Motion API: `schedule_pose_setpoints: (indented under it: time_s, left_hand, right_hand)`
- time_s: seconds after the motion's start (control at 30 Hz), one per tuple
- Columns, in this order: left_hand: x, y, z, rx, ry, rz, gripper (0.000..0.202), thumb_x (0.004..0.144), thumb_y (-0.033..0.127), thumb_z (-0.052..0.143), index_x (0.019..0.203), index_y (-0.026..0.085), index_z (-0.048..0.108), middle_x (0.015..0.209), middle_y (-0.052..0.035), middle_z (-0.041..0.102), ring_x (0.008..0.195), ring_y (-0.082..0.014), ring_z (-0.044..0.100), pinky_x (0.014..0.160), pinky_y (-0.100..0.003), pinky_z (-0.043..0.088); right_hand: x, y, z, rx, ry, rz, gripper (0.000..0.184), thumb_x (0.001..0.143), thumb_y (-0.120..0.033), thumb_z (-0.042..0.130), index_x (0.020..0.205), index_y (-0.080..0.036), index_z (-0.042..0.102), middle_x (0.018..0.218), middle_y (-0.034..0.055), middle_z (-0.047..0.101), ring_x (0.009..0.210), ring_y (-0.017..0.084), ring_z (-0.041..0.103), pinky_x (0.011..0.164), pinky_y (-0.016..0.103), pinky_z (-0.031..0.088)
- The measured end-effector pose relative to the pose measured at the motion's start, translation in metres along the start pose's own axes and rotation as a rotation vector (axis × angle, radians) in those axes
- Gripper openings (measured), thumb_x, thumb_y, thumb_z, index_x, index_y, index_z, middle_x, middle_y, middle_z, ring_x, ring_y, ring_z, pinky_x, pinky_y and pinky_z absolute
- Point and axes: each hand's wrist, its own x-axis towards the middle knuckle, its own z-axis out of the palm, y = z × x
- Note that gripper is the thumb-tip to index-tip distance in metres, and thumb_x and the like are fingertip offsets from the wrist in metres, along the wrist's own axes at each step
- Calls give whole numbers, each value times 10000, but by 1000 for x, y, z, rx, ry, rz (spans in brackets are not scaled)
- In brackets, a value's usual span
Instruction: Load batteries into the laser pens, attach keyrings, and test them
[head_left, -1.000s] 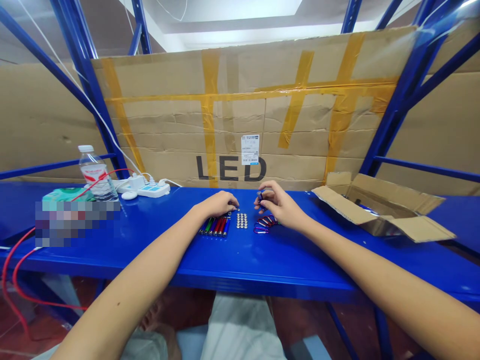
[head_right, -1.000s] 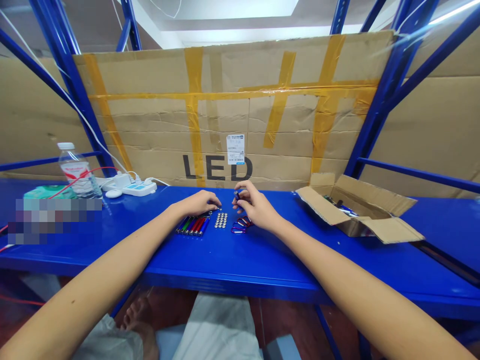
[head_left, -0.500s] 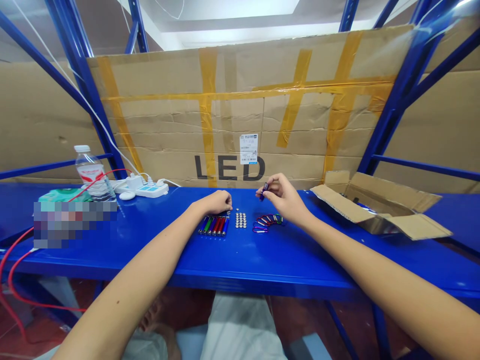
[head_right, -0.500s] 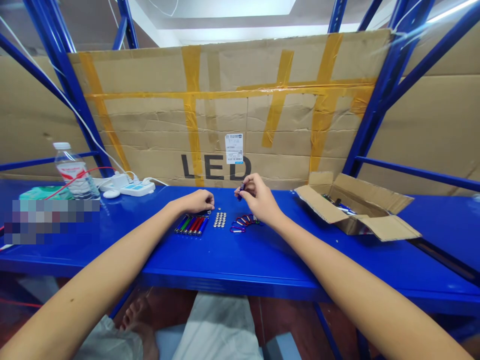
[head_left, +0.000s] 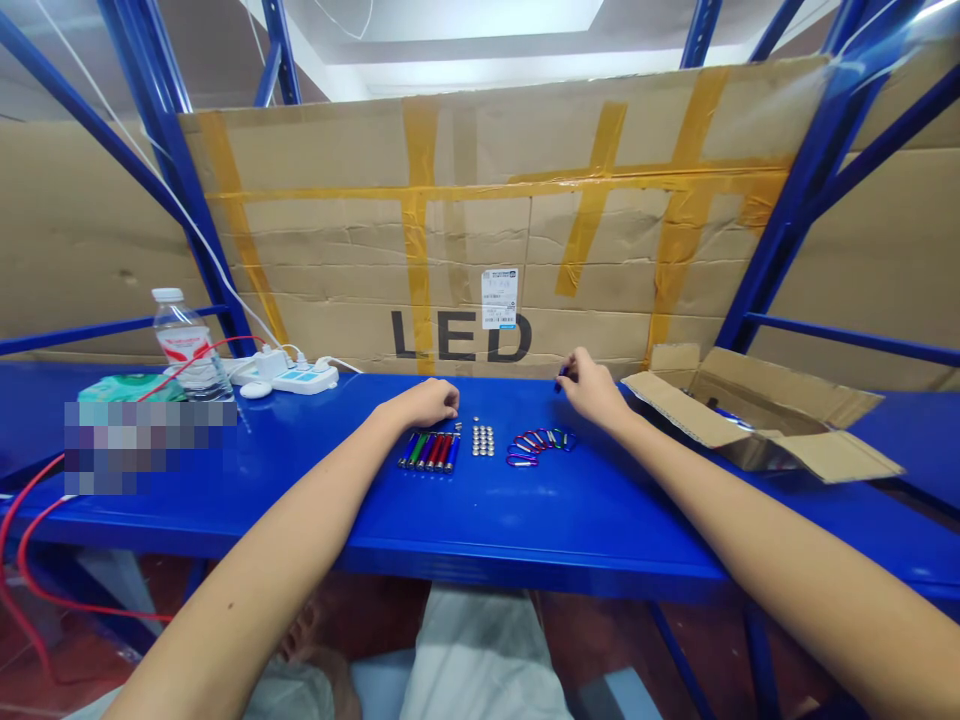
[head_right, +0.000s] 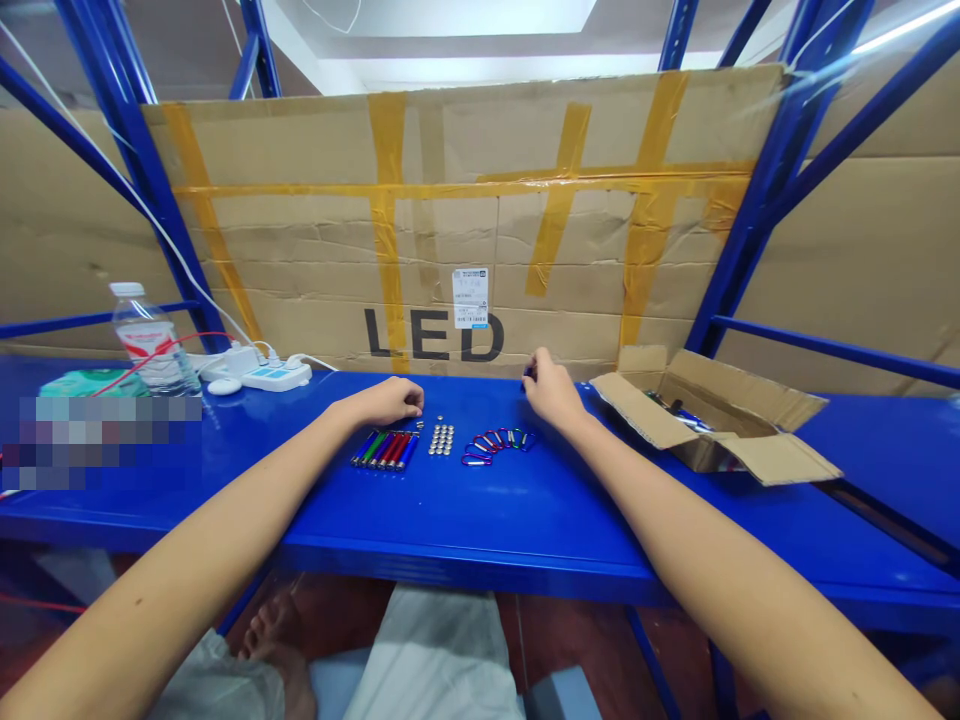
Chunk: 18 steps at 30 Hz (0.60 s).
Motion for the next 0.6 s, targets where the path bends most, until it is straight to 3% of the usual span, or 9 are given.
schedule_pose_setpoints:
  time_s: [0.1, 0.23, 0.4, 0.6]
  left_hand:
    - [-1, -2, -1, 14, -1, -8, 83, 765, 199, 590, 772, 193, 673, 804, -44, 692, 725, -170, 597, 640, -265, 413]
    - [-2, -3, -4, 37, -6, -29, 99, 761, 198, 580, 794, 195, 673, 825, -52, 699, 750, -178, 601, 663, -269, 423]
    - [-3, -4, -5, 27, -3, -43, 118, 756, 205, 574, 815, 190, 675, 829, -57, 699, 750, -185, 610, 652, -275, 426]
    - [-3, -5, -4, 29, 26, -29, 91, 746, 196, 583, 780, 183, 666, 790, -48, 689, 724, -168, 606, 623, -257, 416]
  right_hand:
    - [5, 22, -6, -117, 37, 96, 212, 823, -201, 542, 1021, -208, 466, 922, 111, 676, 890, 266, 630, 770, 357, 453]
    - [8, 40, -7, -248, -77, 188, 201, 792, -206, 581, 978, -187, 507, 924, 134, 665, 872, 270, 623, 724, 339, 450]
    - [9, 44, -7, -276, -11, 197, 239, 813, -230, 562, 1039, -180, 504, 957, 149, 662, 875, 271, 627, 709, 338, 454]
    - [8, 45, -5, -248, -56, 211, 361, 798, -214, 595, 1139, -152, 493, 956, 156, 680, 903, 286, 640, 746, 358, 466]
